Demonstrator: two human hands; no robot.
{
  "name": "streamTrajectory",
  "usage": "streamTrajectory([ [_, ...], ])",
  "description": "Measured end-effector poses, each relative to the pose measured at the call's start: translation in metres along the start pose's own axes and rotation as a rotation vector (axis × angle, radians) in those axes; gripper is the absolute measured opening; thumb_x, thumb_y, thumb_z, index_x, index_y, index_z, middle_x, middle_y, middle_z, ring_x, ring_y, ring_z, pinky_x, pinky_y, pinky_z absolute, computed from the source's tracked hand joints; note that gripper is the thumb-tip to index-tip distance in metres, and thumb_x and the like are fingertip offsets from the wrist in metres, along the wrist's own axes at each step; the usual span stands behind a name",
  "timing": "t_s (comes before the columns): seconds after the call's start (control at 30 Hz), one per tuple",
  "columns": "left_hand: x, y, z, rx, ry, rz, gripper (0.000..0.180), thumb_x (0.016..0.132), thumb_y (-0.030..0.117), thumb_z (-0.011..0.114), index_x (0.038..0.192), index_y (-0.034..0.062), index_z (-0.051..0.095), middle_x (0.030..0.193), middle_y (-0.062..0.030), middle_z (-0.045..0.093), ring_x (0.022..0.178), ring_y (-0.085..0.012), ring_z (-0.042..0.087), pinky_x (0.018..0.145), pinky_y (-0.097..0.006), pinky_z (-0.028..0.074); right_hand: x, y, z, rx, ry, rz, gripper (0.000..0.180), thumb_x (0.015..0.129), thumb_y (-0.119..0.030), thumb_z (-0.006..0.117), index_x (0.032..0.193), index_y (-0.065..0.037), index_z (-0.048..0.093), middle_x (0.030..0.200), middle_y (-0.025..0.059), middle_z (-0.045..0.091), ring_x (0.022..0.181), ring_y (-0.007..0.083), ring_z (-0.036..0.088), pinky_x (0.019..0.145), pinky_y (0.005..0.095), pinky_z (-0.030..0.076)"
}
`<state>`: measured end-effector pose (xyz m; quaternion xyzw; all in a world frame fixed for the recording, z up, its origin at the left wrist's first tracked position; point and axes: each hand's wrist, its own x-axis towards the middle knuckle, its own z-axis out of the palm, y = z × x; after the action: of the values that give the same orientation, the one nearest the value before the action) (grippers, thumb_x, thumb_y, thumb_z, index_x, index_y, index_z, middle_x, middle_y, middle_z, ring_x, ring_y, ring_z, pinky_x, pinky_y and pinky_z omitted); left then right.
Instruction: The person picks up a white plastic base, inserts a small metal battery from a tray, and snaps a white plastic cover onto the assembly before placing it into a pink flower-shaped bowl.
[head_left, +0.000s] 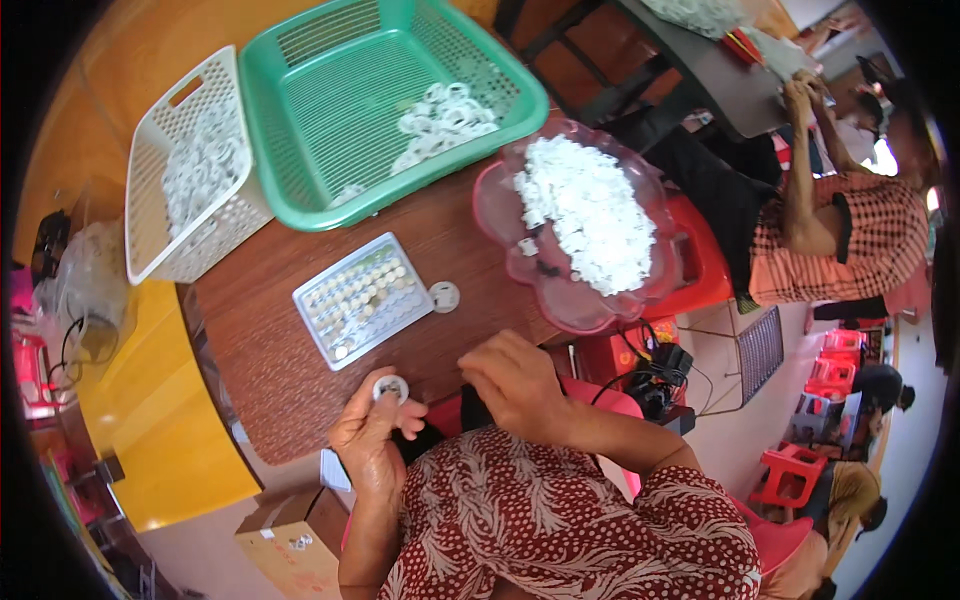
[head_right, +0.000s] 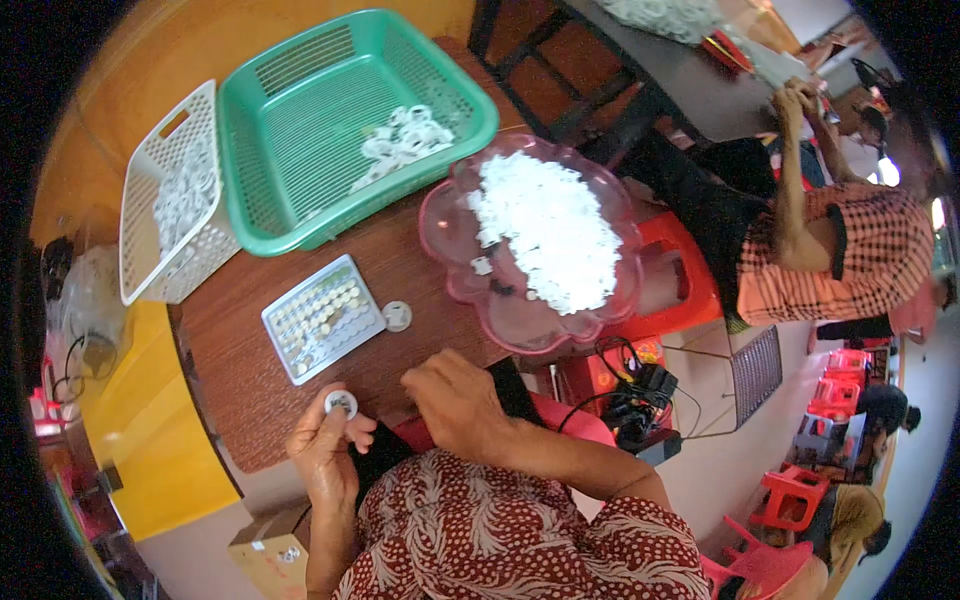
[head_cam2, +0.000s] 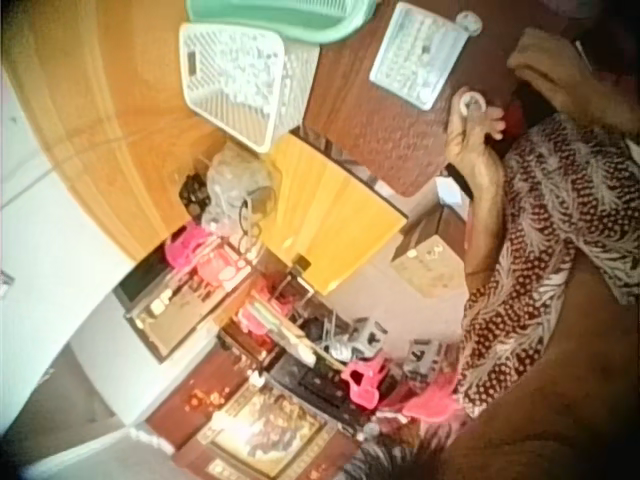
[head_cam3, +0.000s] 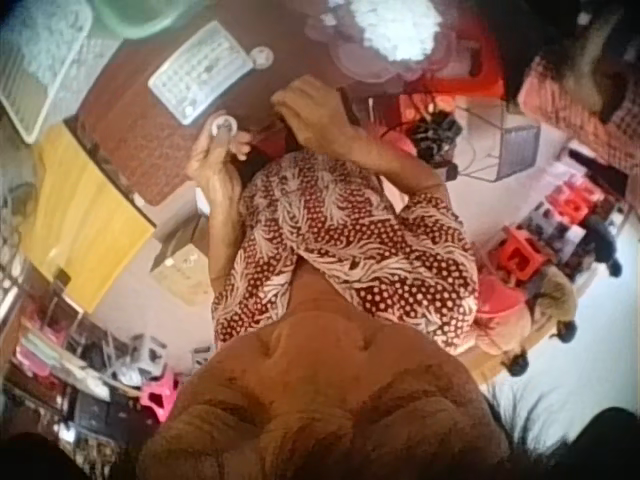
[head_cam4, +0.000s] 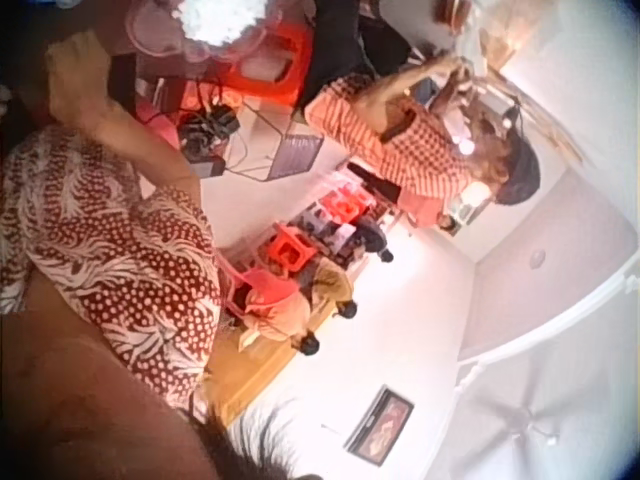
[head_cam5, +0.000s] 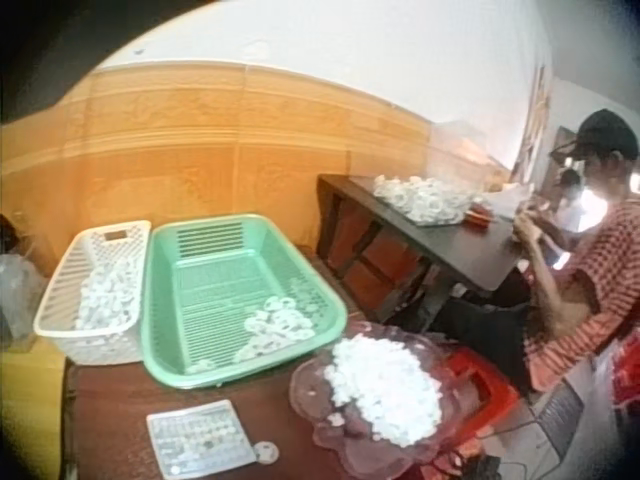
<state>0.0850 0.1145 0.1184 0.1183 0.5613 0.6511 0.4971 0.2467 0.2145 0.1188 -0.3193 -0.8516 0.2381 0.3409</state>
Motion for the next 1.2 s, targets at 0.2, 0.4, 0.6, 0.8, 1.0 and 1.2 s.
streamTrajectory([
  [0.2, 0.003, -0.006, -0.001, 0.042, -0.030, 0.043, 0.030, 0.089, 0.015, 0.060, 0.109, -0.0069, 0.060, 0.072, -0.0142, 0.066, 0.052, -0.0139, 0.058, 0.046, -0.022, 0.041, 0.026, 0.017, -0.070, -0.206, 0.119, -0.048, 0.015, 0.072, 0.003, 0.065, 0.087, 0.000, 0.062, 0.076, 0.0122, 0.060, 0.068, 0.0274, 0.058, 0.060, 0.0345, 0.046],
  [0.4, 0.006, -0.007, 0.003, 0.026, -0.023, 0.059, 0.031, 0.089, 0.017, 0.061, 0.109, -0.0063, 0.060, 0.071, -0.0143, 0.066, 0.051, -0.0134, 0.058, 0.044, -0.021, 0.041, 0.069, 0.081, -0.074, -0.249, -0.154, 0.175, 0.014, 0.074, -0.007, 0.064, 0.087, -0.003, 0.064, 0.081, 0.0148, 0.061, 0.078, 0.0341, 0.059, 0.067, 0.0391, 0.047],
  [0.6, 0.006, -0.006, 0.002, 0.018, -0.031, 0.032, 0.030, 0.089, 0.015, 0.060, 0.110, -0.0063, 0.059, 0.072, -0.0151, 0.066, 0.051, -0.0131, 0.058, 0.045, -0.021, 0.041, 0.077, 0.098, -0.057, -0.521, -0.408, 0.105, 0.014, 0.071, -0.002, 0.060, 0.085, -0.004, 0.061, 0.082, 0.0135, 0.057, 0.086, 0.0334, 0.056, 0.070, 0.0417, 0.046],
  [0.8, 0.007, -0.006, 0.003, 0.038, -0.027, 0.026, 0.030, 0.090, 0.015, 0.059, 0.111, -0.0065, 0.059, 0.072, -0.0153, 0.066, 0.051, -0.0129, 0.058, 0.046, -0.020, 0.041, 0.076, 0.100, -0.052, -0.514, -0.347, -0.038, 0.013, 0.066, 0.000, 0.058, 0.078, -0.003, 0.054, 0.080, 0.0134, 0.054, 0.082, 0.0340, 0.053, 0.067, 0.0443, 0.045],
  [1.0, 0.008, -0.008, 0.004, 0.021, -0.009, 0.037, 0.027, 0.089, 0.013, 0.060, 0.109, -0.0060, 0.060, 0.070, -0.0152, 0.066, 0.049, -0.0134, 0.057, 0.041, -0.022, 0.040, 0.073, 0.100, -0.049, -0.522, -0.316, -0.080, 0.016, 0.066, 0.002, 0.057, 0.081, -0.004, 0.052, 0.079, 0.0137, 0.052, 0.080, 0.0341, 0.052, 0.065, 0.0447, 0.044],
  [1.2, 0.006, -0.005, 0.005, 0.032, -0.012, 0.044, 0.028, 0.089, 0.013, 0.060, 0.108, -0.0062, 0.060, 0.070, -0.0152, 0.066, 0.050, -0.0134, 0.058, 0.042, -0.022, 0.041, 0.073, 0.098, -0.062, -0.251, -0.201, -0.036, 0.013, 0.067, 0.002, 0.058, 0.079, -0.002, 0.055, 0.073, 0.0094, 0.057, 0.071, 0.0261, 0.057, 0.061, 0.0375, 0.046],
])
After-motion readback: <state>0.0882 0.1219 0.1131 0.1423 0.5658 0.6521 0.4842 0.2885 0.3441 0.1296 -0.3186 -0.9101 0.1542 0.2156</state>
